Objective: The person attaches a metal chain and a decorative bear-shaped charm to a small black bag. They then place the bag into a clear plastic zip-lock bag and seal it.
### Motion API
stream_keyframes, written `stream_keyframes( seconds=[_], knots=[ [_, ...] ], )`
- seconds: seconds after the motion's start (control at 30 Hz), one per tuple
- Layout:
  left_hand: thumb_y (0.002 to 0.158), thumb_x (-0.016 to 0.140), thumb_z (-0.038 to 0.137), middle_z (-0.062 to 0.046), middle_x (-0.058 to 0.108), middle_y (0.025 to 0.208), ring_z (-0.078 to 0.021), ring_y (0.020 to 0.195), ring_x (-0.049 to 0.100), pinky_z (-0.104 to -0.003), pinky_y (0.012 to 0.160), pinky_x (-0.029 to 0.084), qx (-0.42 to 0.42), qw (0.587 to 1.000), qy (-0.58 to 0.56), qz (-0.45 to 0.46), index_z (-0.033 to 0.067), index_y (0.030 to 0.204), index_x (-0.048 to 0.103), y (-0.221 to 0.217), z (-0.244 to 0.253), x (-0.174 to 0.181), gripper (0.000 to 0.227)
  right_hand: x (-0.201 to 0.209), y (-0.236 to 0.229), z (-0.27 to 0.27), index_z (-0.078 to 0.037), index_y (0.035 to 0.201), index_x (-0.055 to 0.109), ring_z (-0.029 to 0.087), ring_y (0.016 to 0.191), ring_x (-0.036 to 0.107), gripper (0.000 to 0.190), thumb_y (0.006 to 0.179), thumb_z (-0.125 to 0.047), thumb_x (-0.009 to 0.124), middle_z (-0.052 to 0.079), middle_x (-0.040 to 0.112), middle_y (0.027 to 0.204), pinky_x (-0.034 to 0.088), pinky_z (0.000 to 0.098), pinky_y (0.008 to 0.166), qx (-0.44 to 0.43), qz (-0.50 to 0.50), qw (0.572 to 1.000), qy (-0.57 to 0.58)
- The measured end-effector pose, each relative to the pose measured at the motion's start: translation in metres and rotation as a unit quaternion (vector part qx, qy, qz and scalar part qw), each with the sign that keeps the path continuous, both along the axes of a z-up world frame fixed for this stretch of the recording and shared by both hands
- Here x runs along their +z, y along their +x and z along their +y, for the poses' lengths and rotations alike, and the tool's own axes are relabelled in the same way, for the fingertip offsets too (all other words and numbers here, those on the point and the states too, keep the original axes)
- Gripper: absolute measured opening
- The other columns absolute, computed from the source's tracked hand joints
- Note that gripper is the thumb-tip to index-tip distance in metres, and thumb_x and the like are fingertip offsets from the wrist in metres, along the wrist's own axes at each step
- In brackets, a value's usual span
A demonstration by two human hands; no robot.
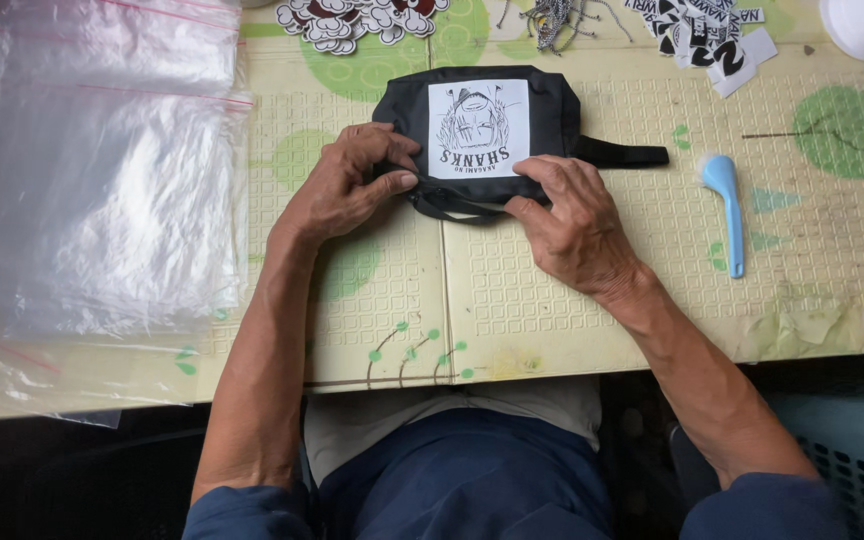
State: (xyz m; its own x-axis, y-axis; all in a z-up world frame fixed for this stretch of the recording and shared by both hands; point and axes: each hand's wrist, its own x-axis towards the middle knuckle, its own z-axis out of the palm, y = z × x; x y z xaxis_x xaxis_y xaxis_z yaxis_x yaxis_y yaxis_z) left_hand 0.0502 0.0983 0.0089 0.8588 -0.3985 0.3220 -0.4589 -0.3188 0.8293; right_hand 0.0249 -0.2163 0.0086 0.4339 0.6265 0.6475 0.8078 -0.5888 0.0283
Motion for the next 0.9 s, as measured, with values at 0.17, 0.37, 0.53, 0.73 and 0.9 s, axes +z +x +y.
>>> stream_keyframes(
  seconds=[0.17,0.37,0.53,0.73,0.9],
  knots=[
    [0.1,0.074,0.03,-0.01,0.074,0.109,-0.0301,0.123,0.062,-0.049,0.122,0.03,0.005,1.0,0.013,0.001,0.0113,0.101,0.076,0.0,-0.003,0.0,0.019,0.024,-0.01,0.025,-0.008,0.09,0.069,0.036,0.125,0.06,0.012,0.093,-0.014,0.078,0.011,0.06,0.125,0.044,0.0478,0.102,0.035,0.103,0.992,0.069],
    [0.104,0.068,0.033,-0.01,0.071,0.113,-0.0311,0.126,0.055,-0.05,0.119,0.03,0.007,1.0,0.028,-0.001,0.0103,0.098,0.073,0.001,-0.004,-0.004,0.024,0.013,-0.004,0.064,-0.005,0.078,0.067,0.033,0.124,0.058,0.019,0.093,-0.011,0.077,0.01,0.059,0.123,0.046,0.0452,0.096,0.002,0.112,0.99,0.085],
    [0.104,0.067,0.034,-0.01,0.073,0.112,-0.0296,0.126,0.056,-0.048,0.12,0.029,0.006,1.0,0.013,0.019,0.0117,0.097,0.074,-0.002,-0.001,0.001,0.024,0.014,-0.001,0.081,-0.001,0.082,0.07,0.034,0.119,0.057,0.027,0.086,-0.021,0.086,0.013,0.057,0.119,0.047,0.0484,0.092,-0.064,0.1,0.992,0.05],
    [0.103,0.07,0.031,-0.01,0.073,0.112,-0.0295,0.125,0.055,-0.048,0.119,0.028,0.002,1.0,0.006,-0.011,0.0101,0.097,0.074,-0.001,-0.005,-0.006,0.022,0.006,0.0,0.086,-0.004,0.079,0.07,0.03,0.116,0.059,0.019,0.089,-0.016,0.08,0.008,0.054,0.118,0.044,0.0463,0.092,-0.077,0.157,0.982,0.069],
    [0.096,0.077,0.029,-0.01,0.074,0.112,-0.0289,0.125,0.057,-0.047,0.121,0.027,-0.015,1.0,-0.025,-0.007,0.0143,0.097,0.078,0.001,-0.005,-0.007,0.015,0.006,0.004,0.081,-0.01,0.074,0.064,0.033,0.118,0.059,0.019,0.086,-0.015,0.078,0.005,0.053,0.122,0.042,0.0467,0.094,-0.079,0.246,0.956,0.135]
  ],
)
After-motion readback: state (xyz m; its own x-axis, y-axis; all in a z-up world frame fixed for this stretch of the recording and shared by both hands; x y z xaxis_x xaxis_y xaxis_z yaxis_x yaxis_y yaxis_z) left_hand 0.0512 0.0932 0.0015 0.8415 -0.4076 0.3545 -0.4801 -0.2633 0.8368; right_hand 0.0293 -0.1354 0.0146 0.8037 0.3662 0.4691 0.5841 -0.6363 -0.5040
